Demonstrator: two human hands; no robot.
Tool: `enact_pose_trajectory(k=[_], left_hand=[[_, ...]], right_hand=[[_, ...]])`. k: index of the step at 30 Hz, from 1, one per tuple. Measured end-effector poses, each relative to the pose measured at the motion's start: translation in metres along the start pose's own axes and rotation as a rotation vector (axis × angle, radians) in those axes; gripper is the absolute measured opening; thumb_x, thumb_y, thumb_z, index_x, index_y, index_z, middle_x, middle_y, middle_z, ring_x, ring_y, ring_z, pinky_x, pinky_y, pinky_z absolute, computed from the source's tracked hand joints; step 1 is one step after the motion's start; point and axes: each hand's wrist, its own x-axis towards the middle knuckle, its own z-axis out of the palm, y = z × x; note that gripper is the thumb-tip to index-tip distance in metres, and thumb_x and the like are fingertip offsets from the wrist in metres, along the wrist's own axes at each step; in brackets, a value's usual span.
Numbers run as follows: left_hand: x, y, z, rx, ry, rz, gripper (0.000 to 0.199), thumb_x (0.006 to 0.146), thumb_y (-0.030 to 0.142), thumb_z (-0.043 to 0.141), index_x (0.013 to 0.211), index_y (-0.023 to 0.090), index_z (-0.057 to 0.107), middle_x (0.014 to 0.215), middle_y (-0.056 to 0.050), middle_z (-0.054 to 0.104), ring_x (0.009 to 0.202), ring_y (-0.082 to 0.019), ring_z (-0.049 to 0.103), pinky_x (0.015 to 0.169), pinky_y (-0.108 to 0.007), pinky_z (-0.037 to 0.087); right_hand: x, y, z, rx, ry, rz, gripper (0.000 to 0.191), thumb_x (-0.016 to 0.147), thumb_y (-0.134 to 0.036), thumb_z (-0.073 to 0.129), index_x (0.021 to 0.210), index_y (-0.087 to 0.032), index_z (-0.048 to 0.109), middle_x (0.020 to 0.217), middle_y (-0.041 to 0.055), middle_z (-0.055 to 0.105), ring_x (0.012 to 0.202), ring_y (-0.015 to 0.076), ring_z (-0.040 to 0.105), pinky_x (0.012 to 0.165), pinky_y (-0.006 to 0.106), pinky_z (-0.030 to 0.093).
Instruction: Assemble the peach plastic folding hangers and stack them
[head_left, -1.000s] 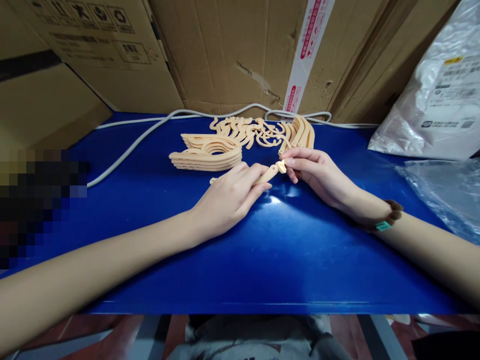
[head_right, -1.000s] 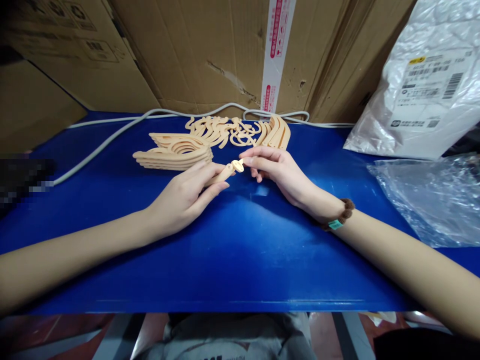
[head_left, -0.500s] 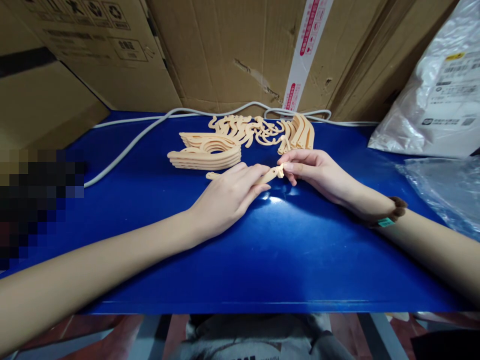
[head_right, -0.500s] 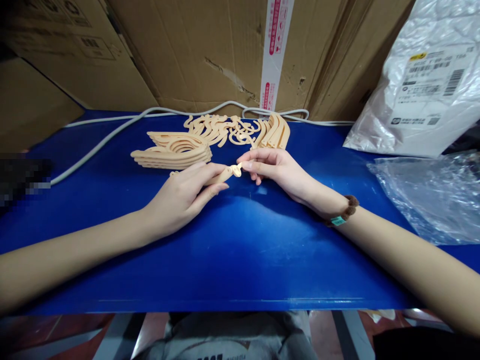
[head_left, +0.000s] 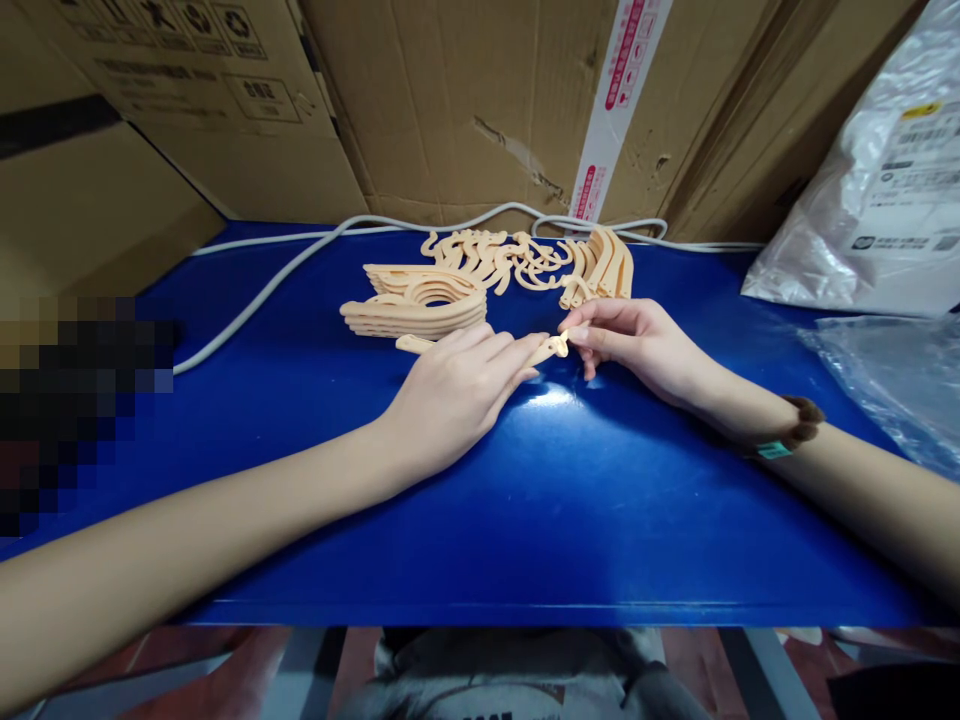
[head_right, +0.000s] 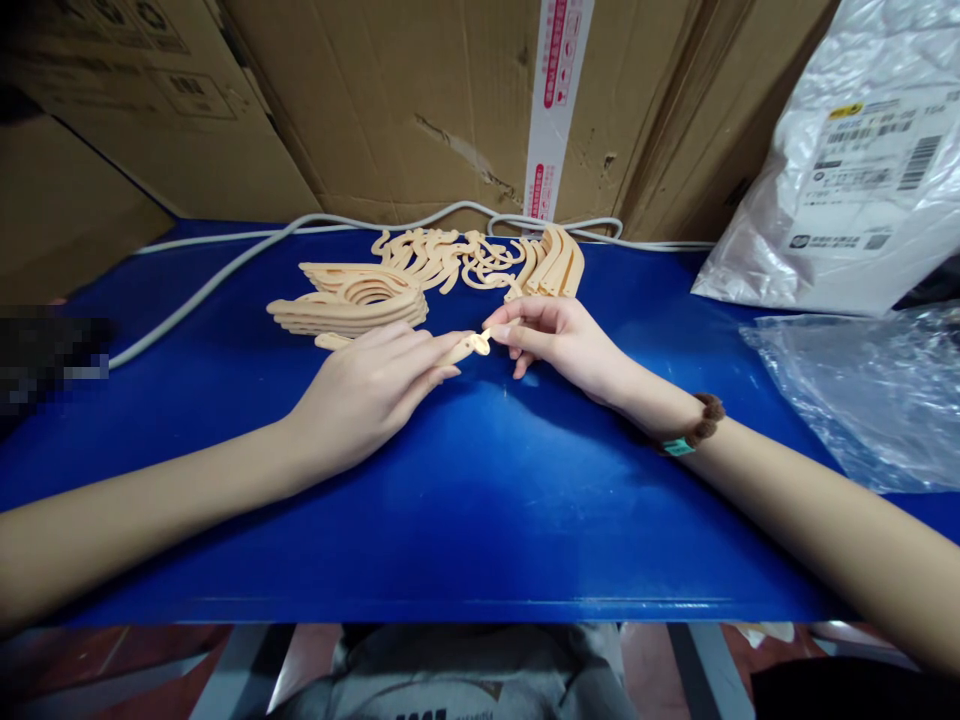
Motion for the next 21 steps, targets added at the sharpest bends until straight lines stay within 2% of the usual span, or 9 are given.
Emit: enact_pose_trajectory(k=[6,11,21], left_hand=[[0.0002,0.0020,0.0002,0.089,-0.022,0.007,0.034,0.102,0.028,0.044,0.122,0.008,0.064,0.096,-0.006,0.072,0.083,-0.023,0.061,0.075,-0.034,0.045],[0.0005,0.0023,0.0011,0.116,-0.020,0.017,0.034,0.102,0.029,0.044,0.121,0.009,0.064,0.093,-0.006,0.072,0.081,-0.023,0.061,0.071,-0.033,0.043],[0.0000,0.0028,0.0038,0.107,-0.065,0.013,0.035,0.103,0.027,0.041,0.124,0.009,0.062,0.089,-0.006,0.071,0.080,-0.023,0.062,0.069,-0.034,0.039]], right_hand=[[0.0006,-0.0029,0.0024,-0.063,0.007,-0.001,0.019,0.079,-0.032,0.074,0.084,-0.016,0.067,0.065,-0.0018,0.060,0.055,0.0088,0.054,0.049,0.022,0.053],[-0.0012,-0.0046,0.0044,-0.112,0.014,-0.008,0.015,0.082,-0.029,0.070,0.084,-0.016,0.064,0.069,-0.0011,0.060,0.057,0.0088,0.055,0.050,0.021,0.052],[-0.0049,0.0007,0.0055,-0.365,0.094,-0.184,0.011,0.088,-0.027,0.061,0.087,-0.016,0.059,0.074,-0.0005,0.060,0.062,0.0108,0.053,0.058,0.025,0.043]])
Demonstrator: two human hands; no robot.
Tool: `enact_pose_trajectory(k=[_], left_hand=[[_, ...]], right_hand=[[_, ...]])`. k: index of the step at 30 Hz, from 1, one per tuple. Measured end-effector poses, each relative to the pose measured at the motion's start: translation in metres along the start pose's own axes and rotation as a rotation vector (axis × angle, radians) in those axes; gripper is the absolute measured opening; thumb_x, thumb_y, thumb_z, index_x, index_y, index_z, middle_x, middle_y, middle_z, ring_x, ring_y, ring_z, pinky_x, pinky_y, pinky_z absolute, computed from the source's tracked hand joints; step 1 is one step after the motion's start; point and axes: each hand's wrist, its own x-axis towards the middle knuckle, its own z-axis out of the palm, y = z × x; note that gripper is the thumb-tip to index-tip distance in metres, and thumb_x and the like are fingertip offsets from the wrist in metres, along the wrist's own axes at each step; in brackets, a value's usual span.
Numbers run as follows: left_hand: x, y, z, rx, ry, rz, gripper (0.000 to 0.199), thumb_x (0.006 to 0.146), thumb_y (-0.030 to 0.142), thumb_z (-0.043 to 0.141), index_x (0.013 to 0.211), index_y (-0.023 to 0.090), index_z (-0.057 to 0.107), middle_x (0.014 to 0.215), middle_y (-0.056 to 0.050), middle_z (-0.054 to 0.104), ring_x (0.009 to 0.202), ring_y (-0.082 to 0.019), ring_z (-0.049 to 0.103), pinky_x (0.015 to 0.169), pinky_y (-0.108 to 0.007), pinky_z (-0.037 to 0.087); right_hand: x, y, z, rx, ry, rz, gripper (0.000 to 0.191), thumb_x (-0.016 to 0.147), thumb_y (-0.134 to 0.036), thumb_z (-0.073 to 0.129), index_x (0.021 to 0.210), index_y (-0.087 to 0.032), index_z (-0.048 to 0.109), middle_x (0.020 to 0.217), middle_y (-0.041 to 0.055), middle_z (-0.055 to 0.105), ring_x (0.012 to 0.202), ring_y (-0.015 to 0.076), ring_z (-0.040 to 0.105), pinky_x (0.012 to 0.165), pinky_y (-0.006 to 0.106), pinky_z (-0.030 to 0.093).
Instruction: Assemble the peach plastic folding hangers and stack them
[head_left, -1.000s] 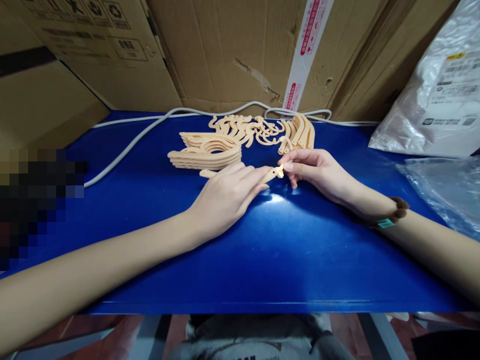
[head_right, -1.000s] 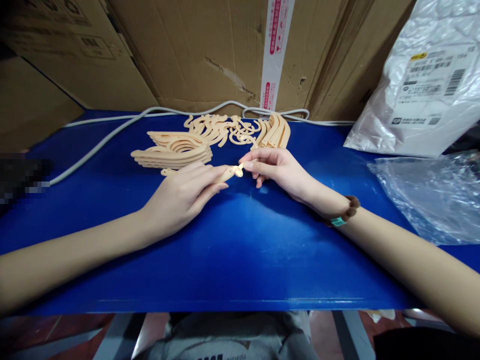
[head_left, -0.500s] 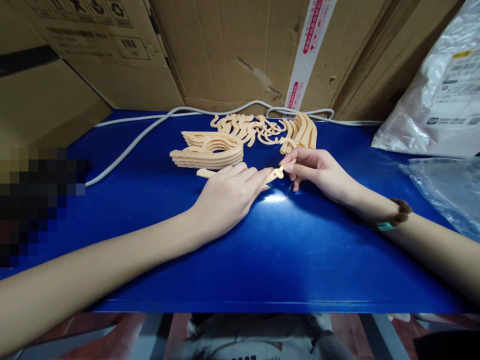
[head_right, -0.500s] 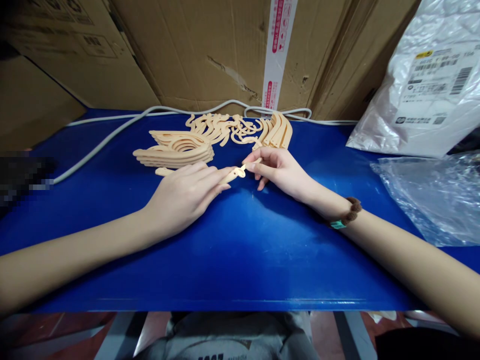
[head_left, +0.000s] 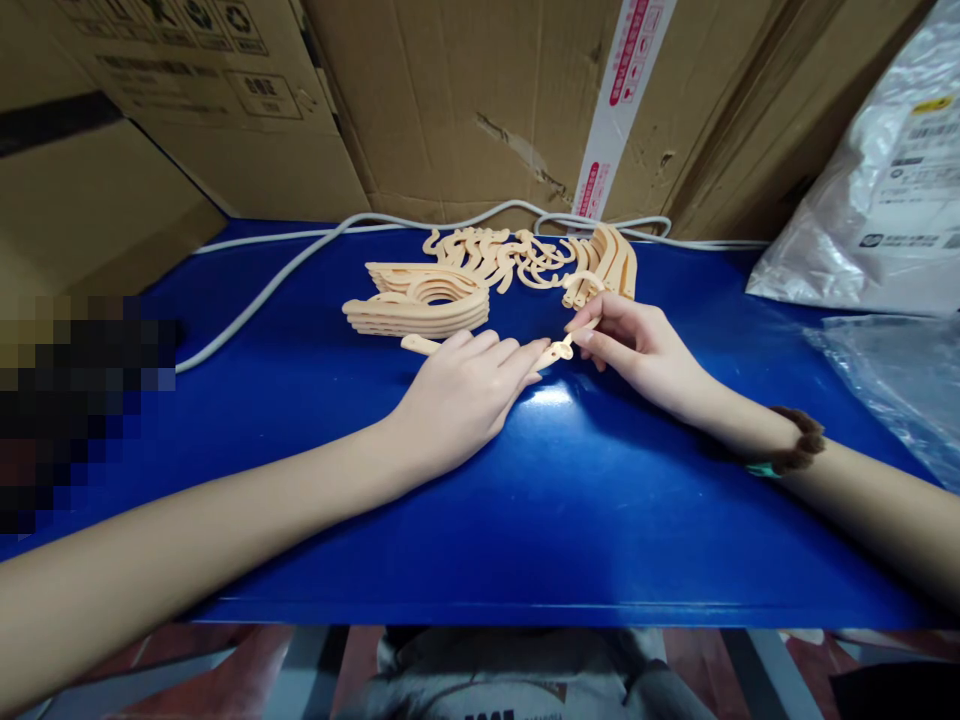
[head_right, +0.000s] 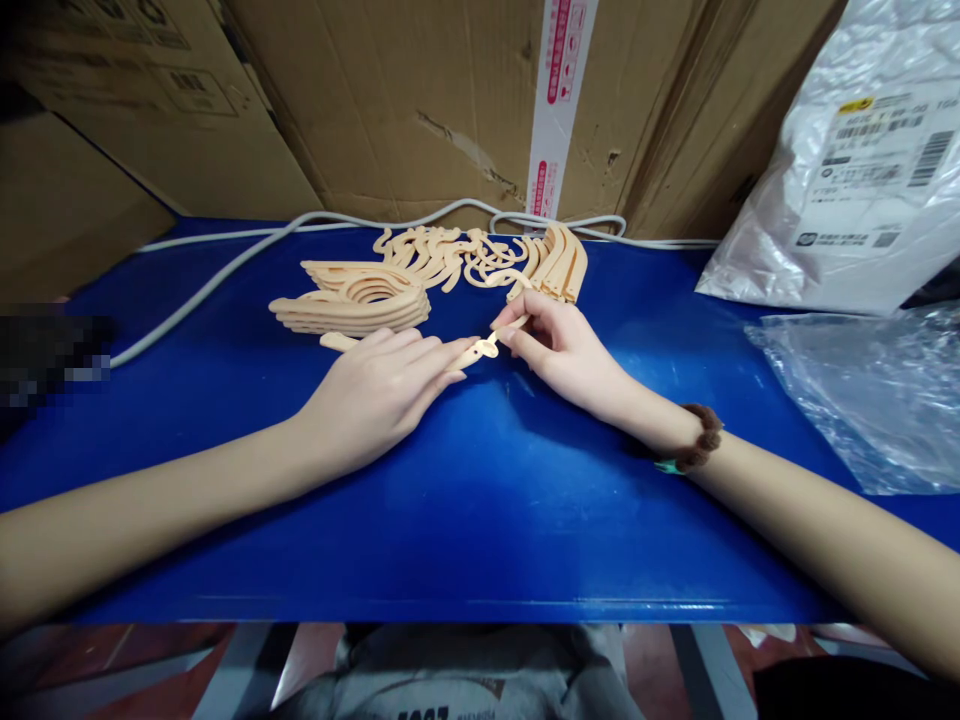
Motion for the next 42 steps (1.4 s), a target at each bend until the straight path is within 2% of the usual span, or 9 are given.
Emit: enact_pose_trajectory(k=[5,10,15,18,20,29,36,42], left_hand=[[0.003,-0.009,0.002,-0.016,0.010,-0.067,0.032,0.103,0.025,0.041,0.121,0.010,0.063,0.103,-0.010,0.072,0.087,-0.024,0.065,0.072,-0.034,0.043],[0.005,-0.010,-0.001,-0.088,-0.032,-0.101,0.032,0.103,0.025,0.039,0.120,0.011,0.063,0.108,-0.011,0.072,0.091,-0.023,0.066,0.078,-0.034,0.047],[0.004,-0.004,-0.006,-0.183,-0.059,-0.128,0.031,0.103,0.026,0.041,0.122,0.013,0.060,0.112,-0.009,0.071,0.092,-0.023,0.065,0.079,-0.033,0.047],[0.004,-0.002,-0.008,-0.246,-0.071,-0.123,0.029,0.103,0.026,0.041,0.119,0.012,0.060,0.103,-0.008,0.071,0.086,-0.023,0.064,0.075,-0.032,0.047],[0.004,-0.001,-0.009,-0.285,-0.092,-0.131,0.029,0.103,0.027,0.039,0.116,0.012,0.060,0.096,-0.007,0.069,0.083,-0.022,0.064,0.072,-0.032,0.046],[0.003,0.000,-0.009,-0.357,-0.091,-0.181,0.026,0.103,0.027,0.040,0.119,0.014,0.055,0.097,-0.006,0.069,0.087,-0.022,0.065,0.076,-0.032,0.047],[0.003,-0.001,-0.009,-0.311,-0.019,-0.121,0.023,0.104,0.026,0.039,0.114,0.015,0.056,0.097,-0.005,0.069,0.084,-0.020,0.064,0.074,-0.030,0.045],[0.003,-0.002,-0.009,-0.313,0.003,-0.075,0.023,0.104,0.024,0.040,0.119,0.015,0.055,0.098,-0.005,0.070,0.084,-0.019,0.064,0.073,-0.029,0.045]], right_hand=[[-0.008,-0.005,0.009,-0.191,-0.112,-0.159,0.010,0.090,-0.025,0.058,0.086,-0.017,0.060,0.081,0.0024,0.064,0.072,0.0135,0.057,0.069,0.028,0.044],[-0.012,-0.012,0.015,-0.080,-0.050,-0.044,0.010,0.090,-0.028,0.059,0.087,-0.018,0.060,0.081,0.0018,0.064,0.072,0.0136,0.056,0.066,0.027,0.043],[-0.004,-0.006,0.008,0.281,0.057,0.132,0.007,0.081,-0.024,0.065,0.080,-0.017,0.062,0.071,-0.0015,0.058,0.063,0.0102,0.050,0.061,0.026,0.041],[-0.001,-0.002,0.005,0.503,0.115,0.176,0.005,0.078,-0.020,0.068,0.079,-0.017,0.066,0.075,-0.0009,0.059,0.066,0.0094,0.051,0.062,0.024,0.041],[0.000,0.000,0.004,0.560,0.113,0.180,0.006,0.077,-0.021,0.071,0.080,-0.017,0.068,0.078,-0.0007,0.060,0.068,0.0090,0.052,0.063,0.023,0.041],[-0.002,-0.002,0.003,0.481,0.056,0.190,0.017,0.075,-0.031,0.077,0.085,-0.018,0.072,0.075,-0.0019,0.062,0.066,0.0087,0.050,0.063,0.023,0.041],[-0.002,-0.002,0.003,0.446,0.003,0.181,0.016,0.078,-0.033,0.075,0.086,-0.020,0.076,0.077,-0.0006,0.066,0.067,0.0092,0.053,0.065,0.023,0.043],[-0.002,-0.003,0.001,0.390,-0.023,0.191,0.017,0.077,-0.035,0.075,0.086,-0.021,0.077,0.079,0.0005,0.070,0.068,0.0099,0.054,0.064,0.023,0.044]])
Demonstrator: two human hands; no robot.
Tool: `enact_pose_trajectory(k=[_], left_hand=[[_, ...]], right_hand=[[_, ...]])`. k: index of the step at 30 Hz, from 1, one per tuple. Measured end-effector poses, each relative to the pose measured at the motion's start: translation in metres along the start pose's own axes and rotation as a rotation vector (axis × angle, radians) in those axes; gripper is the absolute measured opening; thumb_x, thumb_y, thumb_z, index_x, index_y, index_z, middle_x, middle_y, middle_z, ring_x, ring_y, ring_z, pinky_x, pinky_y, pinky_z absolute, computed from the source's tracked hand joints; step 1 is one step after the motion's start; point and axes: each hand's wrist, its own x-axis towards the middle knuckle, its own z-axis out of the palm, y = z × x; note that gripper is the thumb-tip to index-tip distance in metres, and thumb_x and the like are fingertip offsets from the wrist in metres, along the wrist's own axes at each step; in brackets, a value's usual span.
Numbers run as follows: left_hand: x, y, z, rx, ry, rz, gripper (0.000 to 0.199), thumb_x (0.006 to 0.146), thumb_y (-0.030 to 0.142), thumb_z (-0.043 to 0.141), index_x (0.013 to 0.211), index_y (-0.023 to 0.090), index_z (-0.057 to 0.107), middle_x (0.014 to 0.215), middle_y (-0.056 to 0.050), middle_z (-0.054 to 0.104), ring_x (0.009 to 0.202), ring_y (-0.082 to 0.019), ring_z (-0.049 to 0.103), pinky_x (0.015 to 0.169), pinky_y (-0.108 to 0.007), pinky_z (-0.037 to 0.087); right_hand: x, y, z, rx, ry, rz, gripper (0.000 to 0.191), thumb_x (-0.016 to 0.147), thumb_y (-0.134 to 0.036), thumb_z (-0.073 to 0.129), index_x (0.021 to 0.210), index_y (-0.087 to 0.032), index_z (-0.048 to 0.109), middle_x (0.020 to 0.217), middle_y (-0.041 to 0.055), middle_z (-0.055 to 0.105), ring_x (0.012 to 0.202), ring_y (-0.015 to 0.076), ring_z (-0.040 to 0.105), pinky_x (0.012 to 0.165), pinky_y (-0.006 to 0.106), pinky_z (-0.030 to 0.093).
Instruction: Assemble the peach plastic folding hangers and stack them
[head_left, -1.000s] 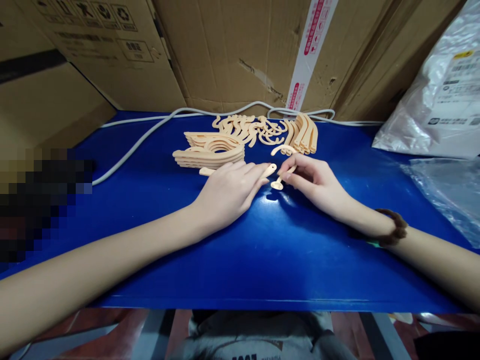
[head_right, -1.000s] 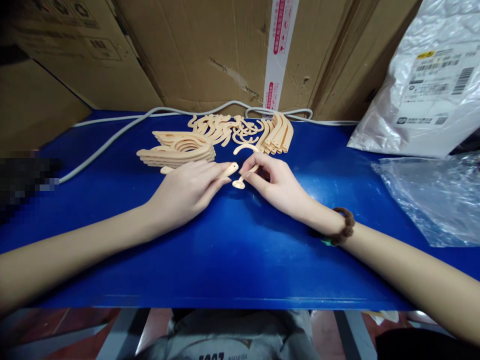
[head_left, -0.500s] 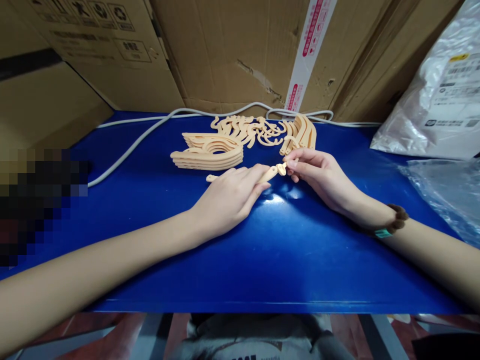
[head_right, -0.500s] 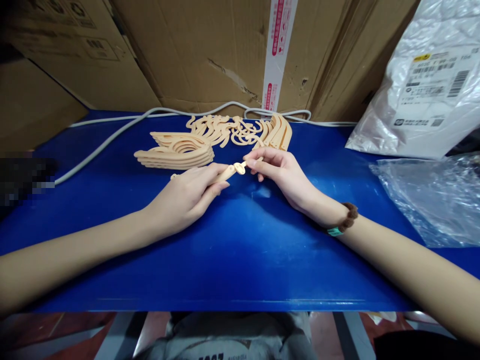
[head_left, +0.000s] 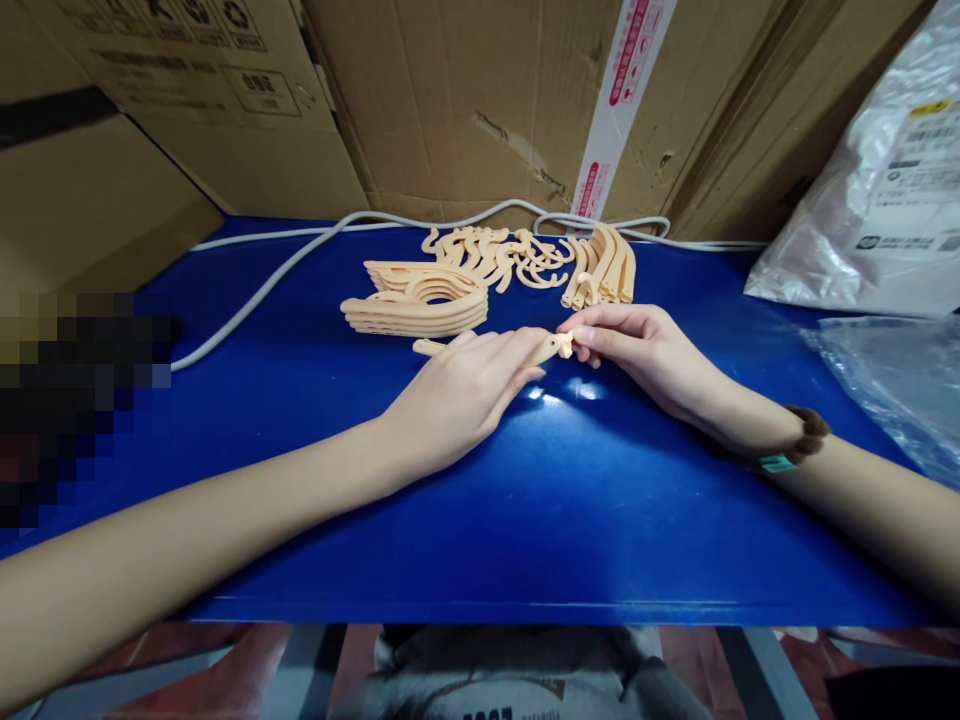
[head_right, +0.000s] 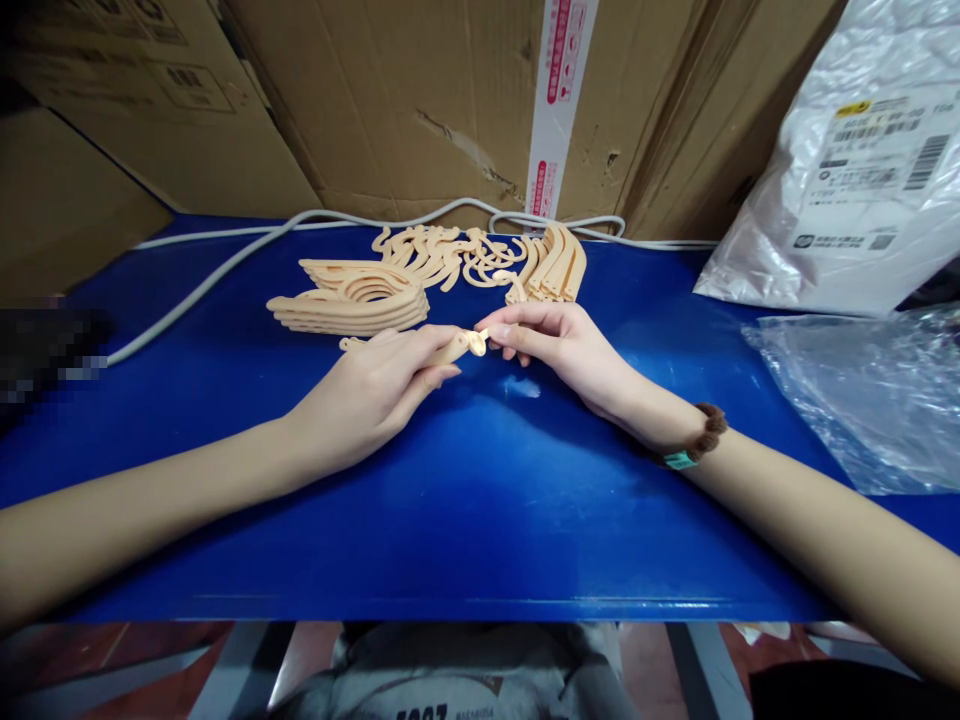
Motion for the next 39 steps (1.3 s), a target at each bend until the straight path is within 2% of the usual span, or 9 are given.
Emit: enact_pose_trajectory(k=[5,11,21,30,39], left_hand=[[-0.0018,-0.0026,0.0034,0.126,0.006,0.059,0.029,0.105,0.025,0.039,0.124,0.011,0.056,0.109,-0.011,0.070,0.090,-0.021,0.066,0.078,-0.032,0.045],[-0.0036,-0.0016,0.0049,0.338,0.022,0.096,0.032,0.103,0.023,0.040,0.126,0.007,0.058,0.095,-0.010,0.072,0.081,-0.021,0.065,0.070,-0.033,0.042],[-0.0027,-0.0031,0.0068,0.383,0.021,0.113,0.033,0.102,0.025,0.043,0.123,0.008,0.062,0.092,-0.008,0.072,0.079,-0.022,0.066,0.066,-0.035,0.041],[-0.0028,-0.0007,0.0053,0.473,0.011,0.134,0.036,0.102,0.024,0.042,0.126,0.007,0.061,0.086,-0.008,0.071,0.075,-0.021,0.064,0.065,-0.035,0.038],[-0.0036,-0.0011,0.0056,0.428,-0.008,0.121,0.034,0.101,0.023,0.045,0.125,0.007,0.062,0.087,-0.007,0.071,0.077,-0.022,0.065,0.065,-0.036,0.038]], right_hand=[[0.0003,-0.0011,-0.0016,-0.024,-0.014,0.020,0.016,0.078,-0.035,0.075,0.085,-0.020,0.076,0.079,0.0006,0.068,0.065,0.0087,0.053,0.060,0.022,0.043],[0.0009,-0.0043,0.0000,-0.118,0.009,0.020,0.018,0.079,-0.036,0.074,0.083,-0.018,0.073,0.074,0.0009,0.066,0.058,0.0091,0.053,0.056,0.024,0.047],[0.0008,-0.0034,0.0013,-0.333,0.015,-0.132,0.021,0.086,-0.037,0.066,0.085,-0.016,0.069,0.077,0.0011,0.064,0.059,0.0099,0.052,0.054,0.025,0.044],[-0.0011,-0.0009,0.0022,-0.492,0.046,-0.193,0.022,0.091,-0.037,0.059,0.087,-0.017,0.067,0.084,0.0030,0.066,0.072,0.0143,0.056,0.069,0.029,0.044],[0.0002,-0.0004,0.0031,-0.544,0.019,-0.236,0.021,0.091,-0.034,0.057,0.087,-0.015,0.066,0.078,0.0025,0.064,0.068,0.0137,0.054,0.064,0.029,0.042]])
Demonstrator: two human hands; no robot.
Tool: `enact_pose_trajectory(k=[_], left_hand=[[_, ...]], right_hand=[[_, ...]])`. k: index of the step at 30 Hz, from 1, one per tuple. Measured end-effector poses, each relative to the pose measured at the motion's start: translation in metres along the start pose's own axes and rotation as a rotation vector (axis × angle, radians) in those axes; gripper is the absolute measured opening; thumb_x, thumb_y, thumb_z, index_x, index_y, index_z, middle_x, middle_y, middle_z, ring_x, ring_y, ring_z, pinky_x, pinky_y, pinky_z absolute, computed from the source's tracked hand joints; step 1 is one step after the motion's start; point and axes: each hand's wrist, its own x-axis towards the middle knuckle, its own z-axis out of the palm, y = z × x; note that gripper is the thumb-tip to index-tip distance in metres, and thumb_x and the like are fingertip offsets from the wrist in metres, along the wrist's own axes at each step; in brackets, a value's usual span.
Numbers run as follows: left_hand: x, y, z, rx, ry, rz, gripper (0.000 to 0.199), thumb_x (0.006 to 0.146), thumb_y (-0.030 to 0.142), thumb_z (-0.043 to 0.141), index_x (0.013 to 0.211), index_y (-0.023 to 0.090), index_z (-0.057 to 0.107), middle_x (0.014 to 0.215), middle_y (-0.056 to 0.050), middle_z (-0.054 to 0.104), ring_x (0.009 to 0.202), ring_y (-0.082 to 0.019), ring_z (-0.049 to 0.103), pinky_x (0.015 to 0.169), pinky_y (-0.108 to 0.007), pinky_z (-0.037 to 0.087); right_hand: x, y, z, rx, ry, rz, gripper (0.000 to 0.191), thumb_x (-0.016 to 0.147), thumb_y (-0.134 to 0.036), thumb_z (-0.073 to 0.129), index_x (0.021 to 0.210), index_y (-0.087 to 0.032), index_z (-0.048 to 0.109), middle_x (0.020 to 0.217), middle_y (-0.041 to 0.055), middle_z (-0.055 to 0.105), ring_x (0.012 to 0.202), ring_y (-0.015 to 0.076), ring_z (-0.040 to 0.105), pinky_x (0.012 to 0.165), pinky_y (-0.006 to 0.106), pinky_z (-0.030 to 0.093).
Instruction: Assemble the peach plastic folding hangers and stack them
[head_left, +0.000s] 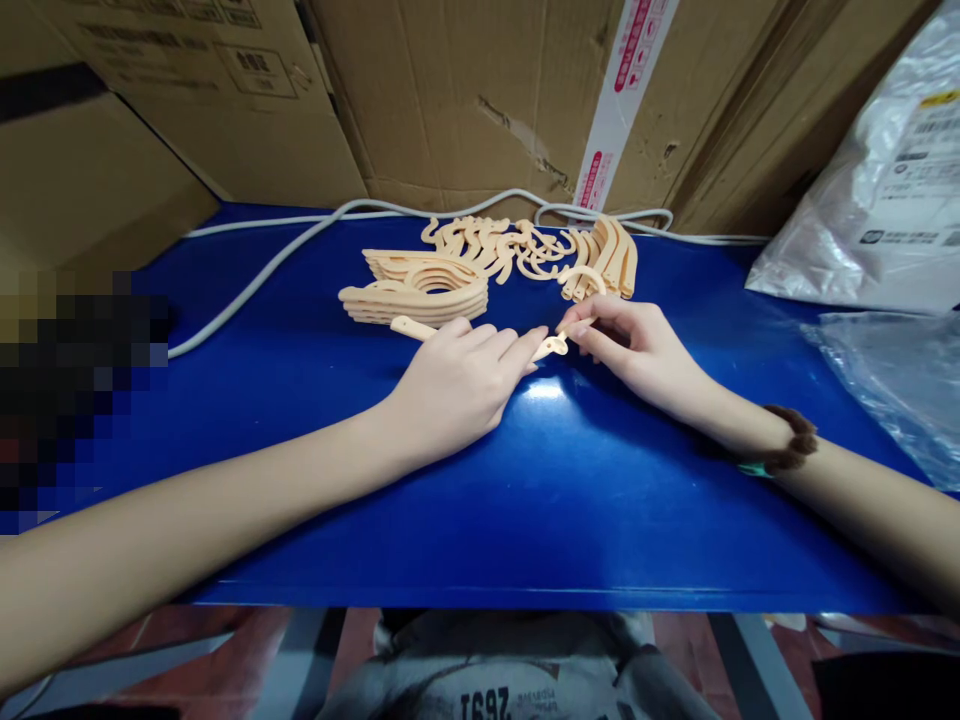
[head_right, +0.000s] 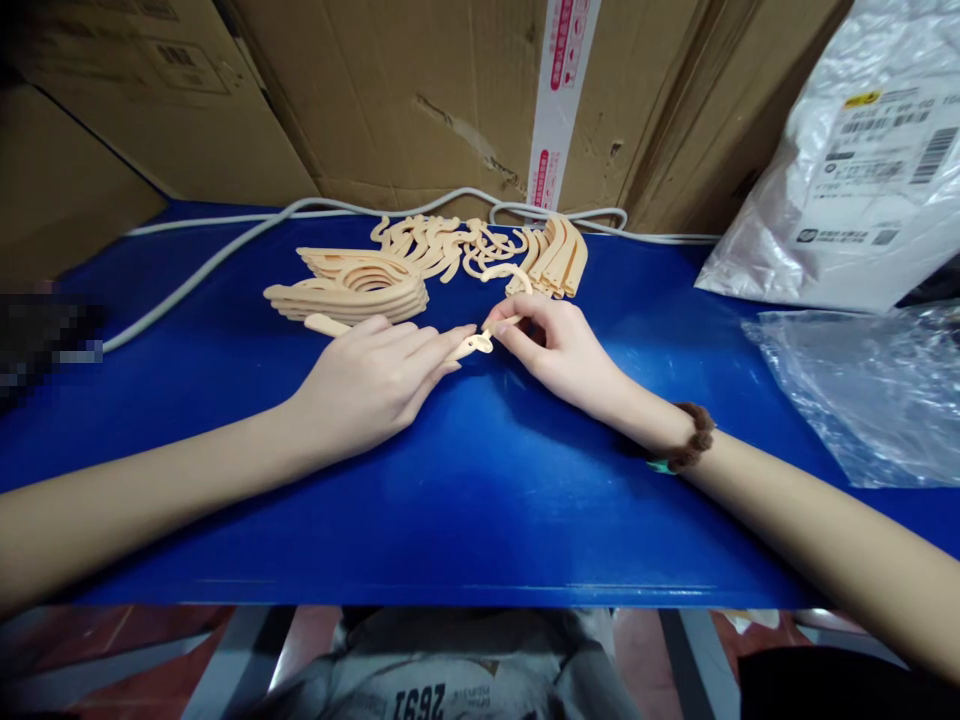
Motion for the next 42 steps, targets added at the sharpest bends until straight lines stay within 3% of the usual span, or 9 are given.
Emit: enact_pose_trajectory(k=[14,24,29,34,36,39,42], left_hand=[[0.000,0.001,-0.001,-0.025,-0.037,-0.015,0.031,0.102,0.023,0.042,0.121,0.009,0.063,0.091,-0.007,0.071,0.077,-0.023,0.064,0.067,-0.035,0.037],[0.000,0.011,-0.016,-0.240,-0.178,-0.193,0.027,0.101,0.021,0.039,0.123,0.015,0.054,0.111,-0.006,0.068,0.095,-0.023,0.067,0.067,-0.032,0.043],[0.002,0.009,-0.026,-0.510,-0.307,-0.338,0.020,0.099,0.026,0.043,0.115,0.021,0.053,0.110,-0.003,0.068,0.082,-0.023,0.068,0.061,-0.030,0.042],[0.011,-0.010,-0.018,-1.317,-0.493,-0.457,0.017,0.095,0.025,0.050,0.110,0.019,0.047,0.093,-0.002,0.070,0.055,-0.011,0.062,0.050,-0.022,0.044],[0.014,-0.016,-0.013,-1.561,-0.553,-0.520,0.020,0.092,0.024,0.054,0.110,0.019,0.045,0.093,-0.003,0.069,0.053,-0.010,0.061,0.046,-0.020,0.043],[0.016,-0.022,-0.011,-1.747,-0.588,-0.597,0.025,0.088,0.018,0.060,0.110,0.017,0.047,0.094,-0.004,0.069,0.058,-0.009,0.063,0.050,-0.019,0.049],[0.017,-0.022,-0.013,-1.819,-0.623,-0.658,0.024,0.087,0.014,0.062,0.108,0.015,0.051,0.089,-0.003,0.068,0.063,-0.009,0.064,0.055,-0.020,0.053]], right_hand=[[-0.002,-0.001,0.003,0.039,-0.023,0.026,0.021,0.091,-0.033,0.057,0.089,-0.015,0.066,0.076,0.0021,0.063,0.063,0.0126,0.054,0.060,0.028,0.043],[-0.007,-0.006,0.004,-0.131,0.009,-0.150,0.020,0.094,-0.031,0.056,0.094,-0.015,0.067,0.080,0.0017,0.064,0.068,0.0115,0.053,0.063,0.026,0.042],[-0.009,-0.010,0.004,-0.196,-0.023,-0.225,0.017,0.096,-0.030,0.054,0.095,-0.017,0.064,0.080,0.0007,0.064,0.067,0.0106,0.054,0.062,0.024,0.042],[-0.010,-0.011,0.006,-0.122,-0.008,-0.167,0.014,0.095,-0.035,0.056,0.100,-0.022,0.056,0.073,-0.0027,0.060,0.064,0.0119,0.054,0.060,0.027,0.042],[-0.005,-0.009,0.001,0.018,0.124,-0.089,0.019,0.094,-0.038,0.057,0.104,-0.025,0.049,0.067,-0.0056,0.054,0.058,0.0125,0.051,0.057,0.029,0.042],[0.008,0.003,-0.020,0.130,0.395,0.005,0.018,0.092,-0.039,0.058,0.097,-0.027,0.045,0.061,-0.0064,0.050,0.053,0.0131,0.048,0.055,0.030,0.043],[0.022,0.027,-0.048,0.007,0.468,0.152,0.016,0.088,-0.032,0.061,0.089,-0.027,0.046,0.061,-0.0039,0.052,0.053,0.0142,0.050,0.054,0.032,0.043]])
